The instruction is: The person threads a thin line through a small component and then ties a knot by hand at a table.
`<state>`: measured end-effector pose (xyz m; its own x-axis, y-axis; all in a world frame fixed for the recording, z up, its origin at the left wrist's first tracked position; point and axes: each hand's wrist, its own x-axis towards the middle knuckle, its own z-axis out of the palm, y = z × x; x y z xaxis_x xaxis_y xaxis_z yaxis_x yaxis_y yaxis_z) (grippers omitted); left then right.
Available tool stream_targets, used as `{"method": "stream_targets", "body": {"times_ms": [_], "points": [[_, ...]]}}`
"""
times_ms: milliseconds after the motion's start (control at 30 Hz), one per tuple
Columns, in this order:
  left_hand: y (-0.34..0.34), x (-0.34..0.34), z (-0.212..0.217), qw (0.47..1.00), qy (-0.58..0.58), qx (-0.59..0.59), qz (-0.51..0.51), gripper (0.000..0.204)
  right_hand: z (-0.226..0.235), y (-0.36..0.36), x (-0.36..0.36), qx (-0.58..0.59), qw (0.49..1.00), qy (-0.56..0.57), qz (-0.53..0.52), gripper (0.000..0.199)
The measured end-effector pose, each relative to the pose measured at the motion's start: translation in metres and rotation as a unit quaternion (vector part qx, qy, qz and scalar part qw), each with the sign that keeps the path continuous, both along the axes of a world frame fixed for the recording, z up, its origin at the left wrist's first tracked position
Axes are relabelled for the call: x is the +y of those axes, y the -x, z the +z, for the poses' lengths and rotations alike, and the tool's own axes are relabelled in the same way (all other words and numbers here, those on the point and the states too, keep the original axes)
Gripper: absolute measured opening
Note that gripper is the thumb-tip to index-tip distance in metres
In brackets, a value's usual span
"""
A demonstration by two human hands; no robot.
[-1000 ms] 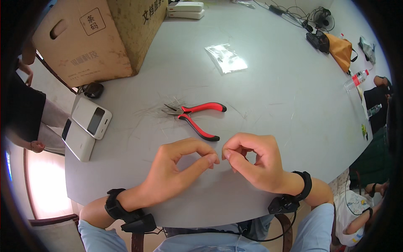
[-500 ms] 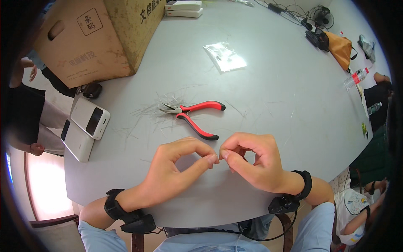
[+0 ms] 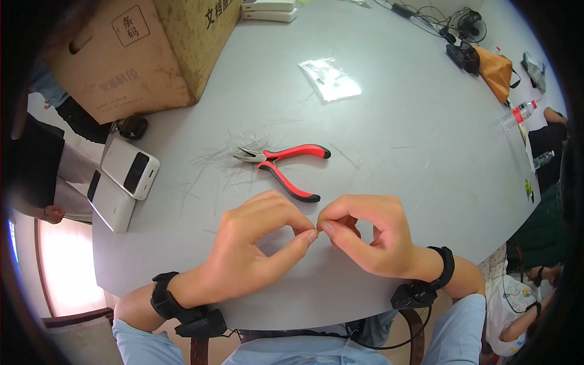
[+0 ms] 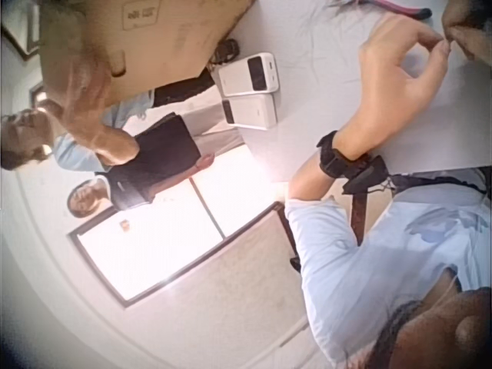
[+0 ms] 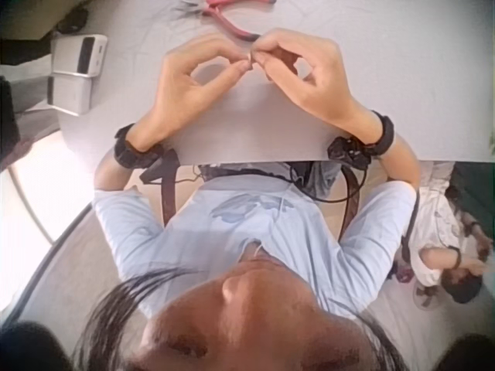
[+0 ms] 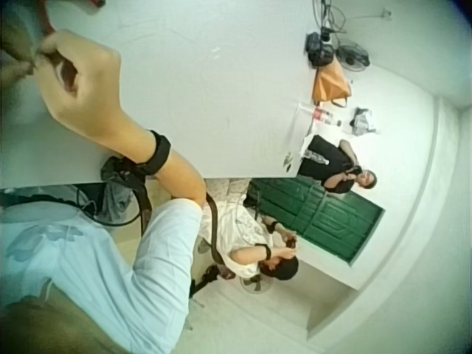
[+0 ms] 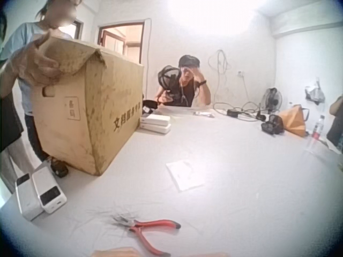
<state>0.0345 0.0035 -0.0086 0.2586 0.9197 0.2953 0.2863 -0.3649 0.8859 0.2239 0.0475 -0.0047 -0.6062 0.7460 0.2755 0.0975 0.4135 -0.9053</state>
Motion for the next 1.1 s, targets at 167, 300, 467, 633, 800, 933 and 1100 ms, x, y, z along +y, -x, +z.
{"method": "stream_targets", "body": {"times_ms": [167,300,467,633,800,933,1100], "points": [[-0.001,0.002,-0.002,0.999,-0.045,0.022,0.014,0.005,-0.004,-0.001,0.003,-0.017,0.999,-0.048,0.001,0.008],[0.0,0.003,-0.004,0.998,-0.047,0.023,0.019,0.005,-0.007,0.0,0.004,-0.004,0.998,-0.061,-0.003,0.011],[0.001,0.003,-0.006,0.999,-0.04,0.028,0.01,0.006,-0.008,0.0,0.006,-0.012,0.997,-0.074,0.01,0.012],[0.0,0.002,-0.005,0.999,-0.038,0.022,0.008,0.007,-0.009,0.0,0.004,0.009,0.997,-0.069,0.019,0.01],[0.0,0.001,-0.005,0.999,-0.035,0.011,0.004,0.007,-0.008,-0.001,0.001,0.032,0.999,0.023,0.009,0.008],[0.001,-0.001,-0.004,1.0,-0.011,-0.002,0.001,0.006,-0.005,0.0,-0.001,0.038,0.996,0.074,0.0,0.007],[0.002,-0.003,-0.004,0.995,0.081,-0.062,0.009,0.005,0.003,-0.001,-0.002,0.055,0.987,0.151,-0.028,0.007]]}}
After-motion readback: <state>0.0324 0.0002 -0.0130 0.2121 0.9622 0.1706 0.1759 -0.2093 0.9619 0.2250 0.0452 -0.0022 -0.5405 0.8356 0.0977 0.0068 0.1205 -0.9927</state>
